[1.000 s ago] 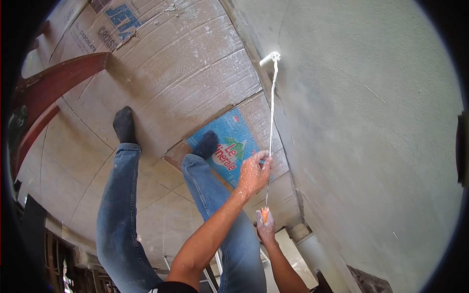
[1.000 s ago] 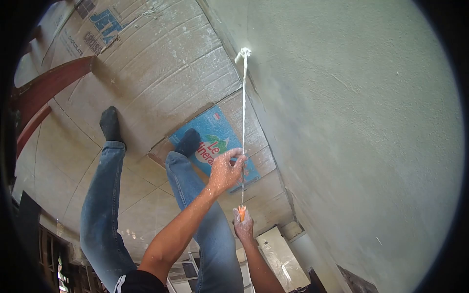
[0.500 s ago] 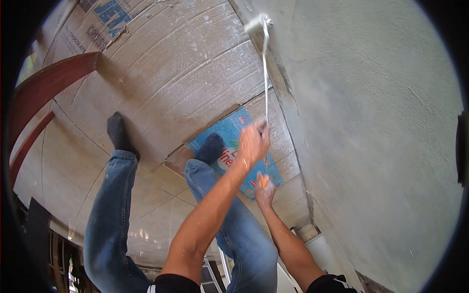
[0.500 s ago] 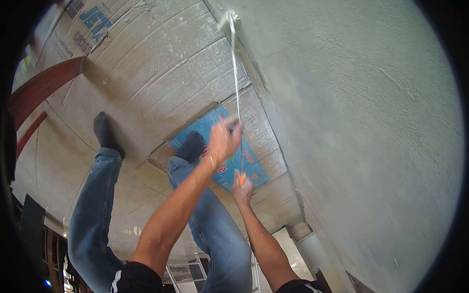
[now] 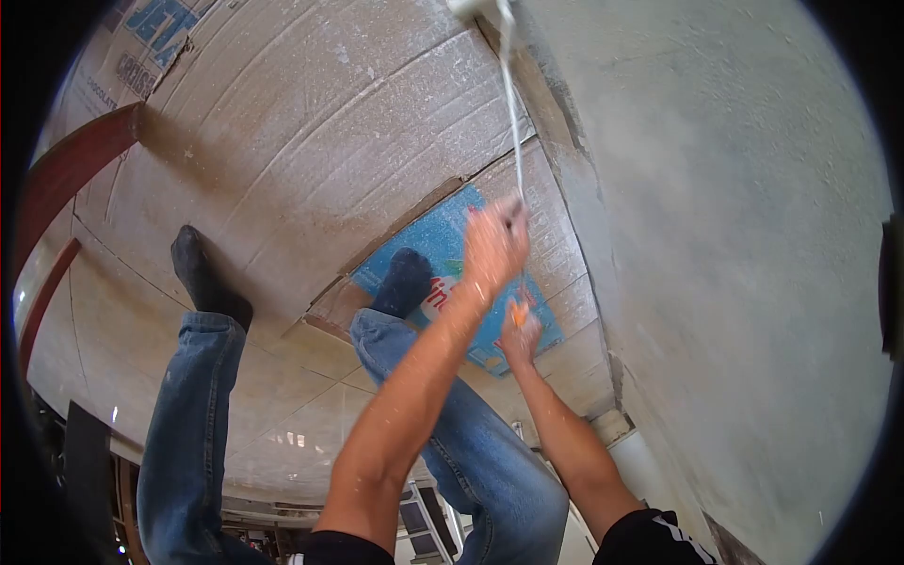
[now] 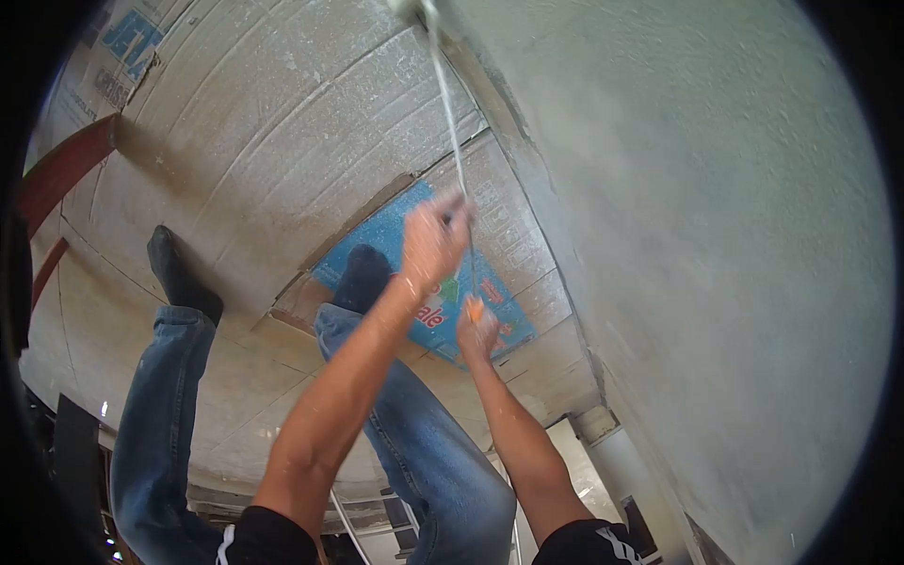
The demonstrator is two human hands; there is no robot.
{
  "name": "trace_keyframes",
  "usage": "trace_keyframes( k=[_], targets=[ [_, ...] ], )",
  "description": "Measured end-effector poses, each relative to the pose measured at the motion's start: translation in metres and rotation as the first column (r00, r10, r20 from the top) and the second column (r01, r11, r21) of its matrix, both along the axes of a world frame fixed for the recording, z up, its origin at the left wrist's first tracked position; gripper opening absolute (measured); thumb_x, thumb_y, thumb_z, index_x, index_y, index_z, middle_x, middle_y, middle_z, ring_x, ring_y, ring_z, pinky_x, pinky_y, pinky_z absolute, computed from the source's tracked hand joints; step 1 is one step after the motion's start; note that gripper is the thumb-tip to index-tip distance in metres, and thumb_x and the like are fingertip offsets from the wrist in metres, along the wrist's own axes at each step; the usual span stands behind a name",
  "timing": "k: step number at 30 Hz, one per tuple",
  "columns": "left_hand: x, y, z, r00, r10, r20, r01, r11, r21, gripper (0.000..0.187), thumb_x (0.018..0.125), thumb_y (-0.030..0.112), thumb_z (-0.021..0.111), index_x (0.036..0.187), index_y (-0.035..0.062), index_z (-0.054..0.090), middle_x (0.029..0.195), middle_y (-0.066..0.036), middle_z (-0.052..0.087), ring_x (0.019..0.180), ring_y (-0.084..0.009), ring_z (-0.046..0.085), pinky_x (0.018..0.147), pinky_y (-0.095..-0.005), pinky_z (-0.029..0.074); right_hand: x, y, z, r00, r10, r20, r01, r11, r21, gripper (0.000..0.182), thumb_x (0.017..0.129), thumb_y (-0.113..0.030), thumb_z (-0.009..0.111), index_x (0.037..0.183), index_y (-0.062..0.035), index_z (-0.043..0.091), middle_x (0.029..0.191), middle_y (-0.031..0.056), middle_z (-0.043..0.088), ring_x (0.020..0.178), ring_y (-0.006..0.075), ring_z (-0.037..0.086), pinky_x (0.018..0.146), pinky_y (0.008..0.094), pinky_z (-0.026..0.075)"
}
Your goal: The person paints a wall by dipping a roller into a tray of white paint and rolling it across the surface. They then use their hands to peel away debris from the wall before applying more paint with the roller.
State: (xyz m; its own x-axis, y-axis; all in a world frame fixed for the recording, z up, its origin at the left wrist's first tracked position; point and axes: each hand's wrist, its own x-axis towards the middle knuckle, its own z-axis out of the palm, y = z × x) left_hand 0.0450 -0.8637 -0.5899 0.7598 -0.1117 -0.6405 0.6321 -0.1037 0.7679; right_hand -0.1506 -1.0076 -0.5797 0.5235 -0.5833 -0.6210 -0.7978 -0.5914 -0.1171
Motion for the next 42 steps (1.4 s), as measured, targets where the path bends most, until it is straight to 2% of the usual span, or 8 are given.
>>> trace_keyframes(
  k=[7, 13, 23, 24, 29, 31, 37, 42],
  targets=[
    [-0.075, -0.048, 0.031, 0.997, 0.062, 0.048, -0.059, 0.996, -0.064, 0.019, 0.088, 0.012, 0.060, 0.101, -0.0015, 0.066, 0.076, -0.021, 0.066, 0.065, -0.0307, 0.068, 0.060, -0.0376, 0.052, -0.071, -0.025, 0.076, 0.967, 0.252, -0.034, -0.254, 0.950, -0.180, 0.030, 0.090, -0.019, 0.061, 0.071, 0.0035, 0.057, 0.060, 0.0242, 0.056, 0.059, 0.0425, 0.060, 0.053, 0.0474, 0.042],
    [0.007, -0.004, 0.004, 0.991, 0.134, -0.028, -0.136, 0.989, -0.059, 0.011, 0.086, 0.010, 0.059, 0.088, -0.0013, 0.061, 0.076, -0.026, 0.061, 0.070, -0.0425, 0.061, 0.060, -0.0459, 0.049, 0.000, 0.002, 0.009, 0.993, -0.099, 0.069, 0.094, 0.993, 0.064, 0.037, 0.094, -0.027, 0.059, 0.075, 0.0042, 0.054, 0.058, 0.0122, 0.053, 0.053, 0.0172, 0.050, 0.048, 0.0409, 0.038],
    [-0.099, -0.068, 0.062, 0.998, -0.005, -0.066, -0.008, 0.983, -0.185, 0.011, 0.086, 0.010, 0.061, 0.090, 0.0004, 0.063, 0.074, -0.023, 0.061, 0.065, -0.0365, 0.064, 0.059, -0.0406, 0.050, -0.124, -0.045, 0.123, 0.996, 0.080, 0.045, -0.070, 0.980, -0.186, 0.028, 0.089, -0.013, 0.062, 0.068, 0.0026, 0.054, 0.052, 0.0164, 0.050, 0.046, 0.0261, 0.052, 0.047, 0.0438, 0.036],
    [-0.099, -0.064, 0.060, 0.997, -0.009, -0.077, -0.005, 0.982, -0.189, 0.012, 0.086, 0.010, 0.061, 0.091, 0.0005, 0.064, 0.074, -0.022, 0.062, 0.065, -0.0358, 0.064, 0.060, -0.0401, 0.050, -0.114, -0.045, 0.110, 0.955, 0.282, 0.088, -0.263, 0.947, -0.186, 0.027, 0.088, -0.012, 0.064, 0.067, 0.0025, 0.054, 0.051, 0.0139, 0.049, 0.048, 0.0223, 0.051, 0.048, 0.0417, 0.036],
    [-0.035, -0.030, 0.008, 0.998, 0.054, 0.026, -0.054, 0.998, -0.014, 0.014, 0.088, 0.012, 0.059, 0.095, 0.0013, 0.066, 0.072, -0.018, 0.065, 0.065, -0.0291, 0.068, 0.062, -0.0373, 0.053, -0.054, -0.017, 0.011, 0.957, -0.117, 0.267, 0.105, 0.993, 0.058, 0.032, 0.090, -0.020, 0.063, 0.069, 0.0028, 0.054, 0.056, 0.0164, 0.050, 0.054, 0.0257, 0.052, 0.053, 0.0423, 0.039],
    [-0.027, -0.028, 0.001, 0.999, 0.039, -0.013, -0.039, 0.999, -0.012, 0.013, 0.089, 0.012, 0.058, 0.093, 0.0012, 0.065, 0.071, -0.018, 0.065, 0.066, -0.0283, 0.069, 0.061, -0.0374, 0.053, -0.020, 0.001, 0.023, 0.993, 0.016, 0.117, -0.011, 0.999, -0.041, 0.034, 0.091, -0.024, 0.061, 0.072, 0.0034, 0.054, 0.060, 0.0217, 0.051, 0.059, 0.0362, 0.052, 0.058, 0.0471, 0.039],
    [-0.119, -0.083, 0.035, 0.952, -0.293, -0.092, 0.267, 0.938, -0.223, 0.012, 0.087, 0.010, 0.056, 0.090, 0.0001, 0.063, 0.070, -0.022, 0.062, 0.068, -0.0392, 0.064, 0.059, -0.0423, 0.051, -0.156, -0.051, 0.094, 0.976, 0.218, 0.016, -0.209, 0.950, -0.231, 0.030, 0.088, -0.018, 0.063, 0.066, -0.0005, 0.053, 0.052, 0.0180, 0.047, 0.050, 0.0339, 0.052, 0.047, 0.0423, 0.036],
    [-0.116, -0.079, 0.031, 0.971, -0.231, -0.055, 0.216, 0.958, -0.191, 0.014, 0.088, 0.013, 0.058, 0.085, 0.0000, 0.063, 0.067, -0.021, 0.061, 0.065, -0.0388, 0.063, 0.057, -0.0417, 0.050, -0.174, -0.068, 0.084, 0.899, 0.438, 0.019, -0.416, 0.866, -0.277, 0.028, 0.087, -0.015, 0.064, 0.065, -0.0012, 0.053, 0.051, 0.0147, 0.048, 0.050, 0.0332, 0.054, 0.047, 0.0415, 0.038]
  ],
)
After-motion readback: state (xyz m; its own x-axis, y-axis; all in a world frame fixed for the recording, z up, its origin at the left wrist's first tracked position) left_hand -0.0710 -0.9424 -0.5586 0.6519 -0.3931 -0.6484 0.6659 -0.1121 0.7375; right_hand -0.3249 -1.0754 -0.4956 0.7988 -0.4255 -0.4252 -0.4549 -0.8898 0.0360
